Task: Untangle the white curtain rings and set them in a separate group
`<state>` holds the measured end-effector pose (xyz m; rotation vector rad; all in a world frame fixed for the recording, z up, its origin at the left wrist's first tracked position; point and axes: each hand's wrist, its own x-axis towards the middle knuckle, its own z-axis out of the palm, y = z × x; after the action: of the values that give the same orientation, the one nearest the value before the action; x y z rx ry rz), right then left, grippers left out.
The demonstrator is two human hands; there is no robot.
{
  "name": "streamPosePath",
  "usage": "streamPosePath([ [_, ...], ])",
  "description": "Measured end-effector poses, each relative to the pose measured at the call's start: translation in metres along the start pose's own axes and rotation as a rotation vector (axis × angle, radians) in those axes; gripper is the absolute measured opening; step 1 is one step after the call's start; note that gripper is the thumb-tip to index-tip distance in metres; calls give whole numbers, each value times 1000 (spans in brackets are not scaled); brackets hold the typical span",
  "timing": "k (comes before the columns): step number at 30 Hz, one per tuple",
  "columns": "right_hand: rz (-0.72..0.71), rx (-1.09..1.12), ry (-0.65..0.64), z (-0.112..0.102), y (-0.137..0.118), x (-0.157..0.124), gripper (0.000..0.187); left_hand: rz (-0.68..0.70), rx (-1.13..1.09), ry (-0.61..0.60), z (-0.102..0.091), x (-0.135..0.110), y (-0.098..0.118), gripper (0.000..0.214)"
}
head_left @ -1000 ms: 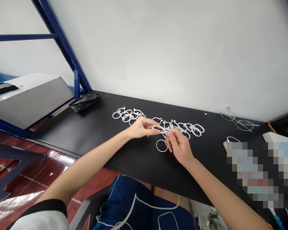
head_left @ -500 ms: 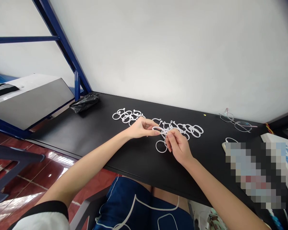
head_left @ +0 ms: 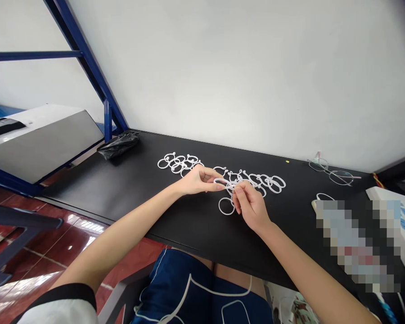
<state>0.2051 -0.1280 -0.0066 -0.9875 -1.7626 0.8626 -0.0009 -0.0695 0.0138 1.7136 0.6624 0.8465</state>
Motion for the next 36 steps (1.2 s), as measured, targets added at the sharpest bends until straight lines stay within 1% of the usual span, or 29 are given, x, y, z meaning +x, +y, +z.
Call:
streamPosePath([
  [8,11,-25,37,0,0,0,32,-26,5,-54,2,0,-6,38],
  [12,14,-30,42,0,0,1,31,-48,68,-108,4,0,-7,39],
  [18,-4,-72,27,1,-1,2,32,-37,165,-200,8,0,-7,39],
  [21,-12,-94,41,2,0,2,32,-32,197,-209,9,0,-5,40],
  [23,-13,-104,64,1,1,2,30,-27,242,-189,9,-1,-3,42],
  [25,-8,-107,93,1,2,2,26,-4,350,-154,7,-2,0,41],
  [27,-1,-103,111,1,3,2,23,29,553,-99,5,-3,2,39],
  [29,5,-99,113,1,3,1,22,37,788,-14,1,-3,2,40],
  [30,5,-98,108,1,2,1,23,21,886,30,-1,-3,2,42],
  [32,2,-97,101,1,1,1,23,-40,1013,88,-5,-3,1,45],
  [36,0,-90,98,2,-1,2,25,-181,1142,96,-11,-2,0,51],
])
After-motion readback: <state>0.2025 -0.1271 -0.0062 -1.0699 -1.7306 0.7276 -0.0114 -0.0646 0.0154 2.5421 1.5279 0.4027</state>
